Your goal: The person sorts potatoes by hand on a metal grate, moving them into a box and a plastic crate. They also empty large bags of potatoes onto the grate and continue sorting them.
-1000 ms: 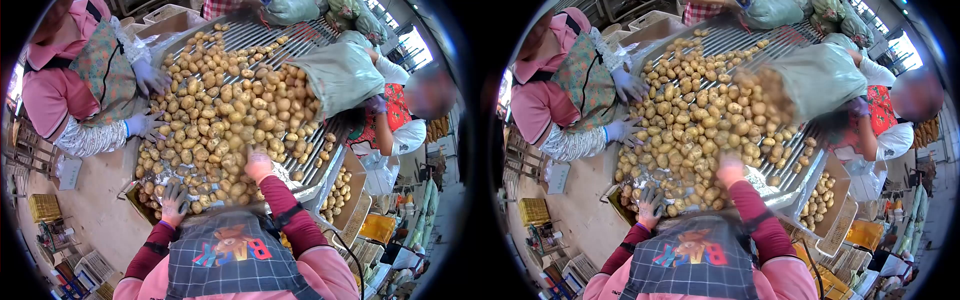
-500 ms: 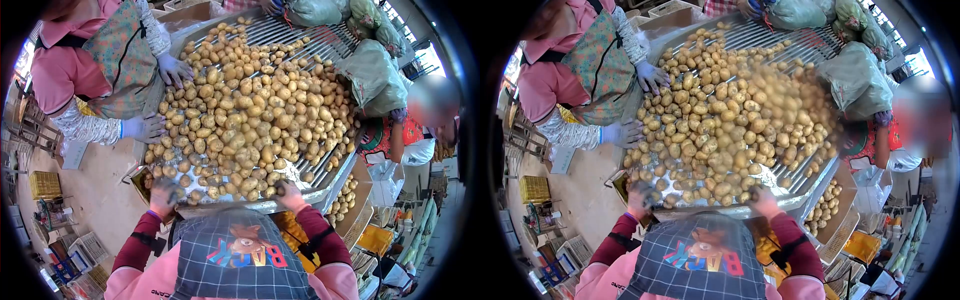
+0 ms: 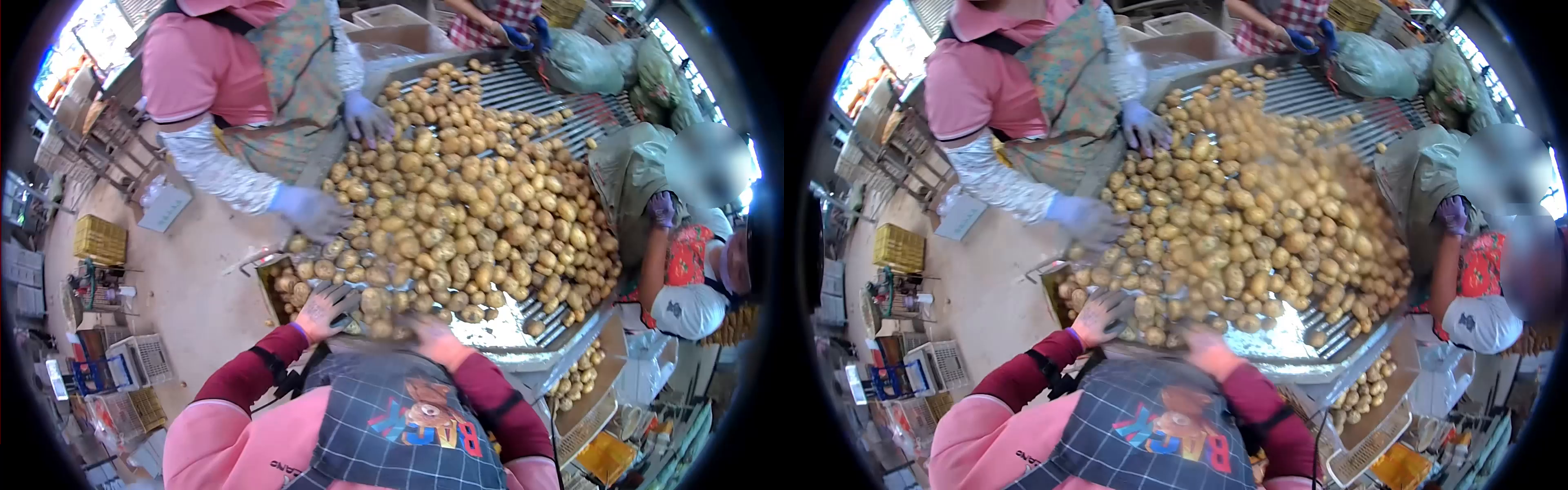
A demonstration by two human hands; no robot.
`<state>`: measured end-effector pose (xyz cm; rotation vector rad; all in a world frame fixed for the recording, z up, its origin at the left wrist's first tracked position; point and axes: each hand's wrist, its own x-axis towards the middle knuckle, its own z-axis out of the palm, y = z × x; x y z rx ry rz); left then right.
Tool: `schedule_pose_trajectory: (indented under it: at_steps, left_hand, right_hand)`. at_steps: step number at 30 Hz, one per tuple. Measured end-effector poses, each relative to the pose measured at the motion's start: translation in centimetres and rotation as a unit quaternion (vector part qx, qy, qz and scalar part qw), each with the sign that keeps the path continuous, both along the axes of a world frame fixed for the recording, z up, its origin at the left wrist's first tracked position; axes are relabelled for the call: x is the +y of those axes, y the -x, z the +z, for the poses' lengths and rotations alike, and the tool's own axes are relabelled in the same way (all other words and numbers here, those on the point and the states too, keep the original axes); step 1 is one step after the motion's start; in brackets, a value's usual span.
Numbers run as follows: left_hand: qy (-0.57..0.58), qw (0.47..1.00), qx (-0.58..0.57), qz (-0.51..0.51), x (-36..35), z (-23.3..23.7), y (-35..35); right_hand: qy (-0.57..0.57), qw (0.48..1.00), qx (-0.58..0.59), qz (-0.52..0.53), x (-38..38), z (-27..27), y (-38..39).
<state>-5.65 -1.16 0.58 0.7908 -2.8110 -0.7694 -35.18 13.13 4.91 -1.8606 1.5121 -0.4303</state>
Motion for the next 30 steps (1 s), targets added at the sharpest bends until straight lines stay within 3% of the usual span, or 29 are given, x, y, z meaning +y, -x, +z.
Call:
schedule_pose_trajectory:
  at_steps: [1, 2, 3, 4, 6, 7, 8, 9, 10, 11, 13, 15, 16, 18, 19, 20, 23, 25, 26, 27, 28, 29, 30]
  left_hand:
    - [0.023, 0.999, -0.024, 0.019, 0.1, 0.2, -2.1]
    - [0.067, 0.996, -0.053, 0.006, 0.0, -0.1, -4.1]
    - [0.066, 0.995, -0.046, 0.050, 0.5, 0.2, -5.4]
    - [0.052, 0.993, -0.037, 0.095, 0.9, -0.6, -7.1]
    - [0.061, 0.982, -0.016, 0.180, 1.5, -2.3, -9.9]
    - [0.048, 0.971, 0.031, 0.234, 1.8, -3.2, -10.6]
    - [0.059, 0.958, 0.049, 0.277, 2.1, -2.6, -10.1]
    - [0.057, 0.944, 0.068, 0.318, 2.2, -3.1, -9.5]
    - [0.039, 0.952, 0.050, 0.299, 1.9, -0.7, -7.6]
    - [0.061, 0.959, 0.123, 0.248, 0.4, -0.6, -5.3]
    - [0.027, 0.978, 0.130, 0.163, -0.3, 3.6, 1.0]
    - [-0.011, 0.996, 0.080, 0.040, -0.7, 2.8, 5.9]
    - [0.028, 0.997, 0.066, 0.008, -0.3, 2.6, 8.2]
    - [0.077, 0.995, 0.034, -0.045, 0.7, 0.9, 9.5]
    - [0.087, 0.994, 0.012, -0.069, 0.8, -1.1, 8.7]
    - [0.095, 0.991, -0.014, -0.094, 0.1, -1.9, 7.7]
    - [0.086, 0.992, 0.002, -0.087, -0.2, 1.3, 3.7]
    - [0.014, 0.996, -0.072, -0.043, -0.7, 0.8, 1.3]
    - [-0.025, 0.993, -0.110, -0.029, -1.0, 0.0, -0.2]
    - [0.076, 0.992, -0.097, -0.040, -1.1, -3.9, -2.4]
    - [0.068, 0.978, -0.195, 0.016, -0.9, -4.2, -2.7]
    - [0.146, 0.948, -0.274, -0.065, -1.1, -4.0, -3.6]
    - [0.094, 0.978, -0.180, 0.053, -0.3, -3.0, -2.2]
  right_hand:
    - [-0.007, 0.999, -0.039, -0.016, 0.1, 1.3, 1.8]
    - [-0.048, 0.993, 0.006, -0.108, 1.5, 2.1, 3.1]
    - [-0.035, 0.982, -0.025, -0.182, 3.3, 1.8, 5.7]
    - [0.046, 0.972, 0.029, -0.229, 6.2, -1.7, 8.9]
    - [-0.012, 0.929, 0.067, -0.364, 7.5, 1.9, 10.3]
    - [-0.004, 0.931, 0.119, -0.346, 9.7, -1.3, 11.8]
    - [-0.148, 0.886, 0.196, -0.394, 9.1, -0.4, 9.7]
    - [-0.150, 0.927, 0.102, -0.327, 10.1, -5.4, 10.1]
    - [-0.149, 0.946, 0.070, -0.281, 8.8, -7.2, 8.9]
    - [-0.161, 0.956, 0.005, -0.246, 5.2, -1.9, 5.6]
    - [-0.098, 0.988, 0.094, -0.067, 2.3, -5.1, 2.9]
    - [-0.083, 0.995, 0.048, 0.003, -1.1, -5.4, -0.5]
    - [-0.062, 0.992, 0.093, 0.065, -2.3, -8.2, -2.0]
    - [-0.098, 0.971, 0.156, 0.151, -4.4, -8.5, -4.9]
    - [-0.058, 0.980, 0.105, 0.162, -4.1, -9.0, -4.8]
    - [-0.049, 0.988, 0.066, 0.132, -3.6, -7.4, -3.9]
    - [-0.059, 0.998, -0.001, -0.011, -0.7, -3.0, 1.6]
    - [0.039, 0.986, -0.035, -0.161, 1.8, 1.0, 5.9]
    - [0.014, 0.968, -0.015, -0.252, 3.1, 1.4, 8.1]
    - [-0.018, 0.933, 0.009, -0.358, 5.3, 2.0, 9.5]
    - [-0.081, 0.919, 0.029, -0.385, 6.4, 2.3, 10.6]
    - [-0.150, 0.893, 0.049, -0.422, 7.7, 1.7, 12.3]
    - [-0.161, 0.907, -0.007, -0.389, 9.3, 0.6, 11.9]
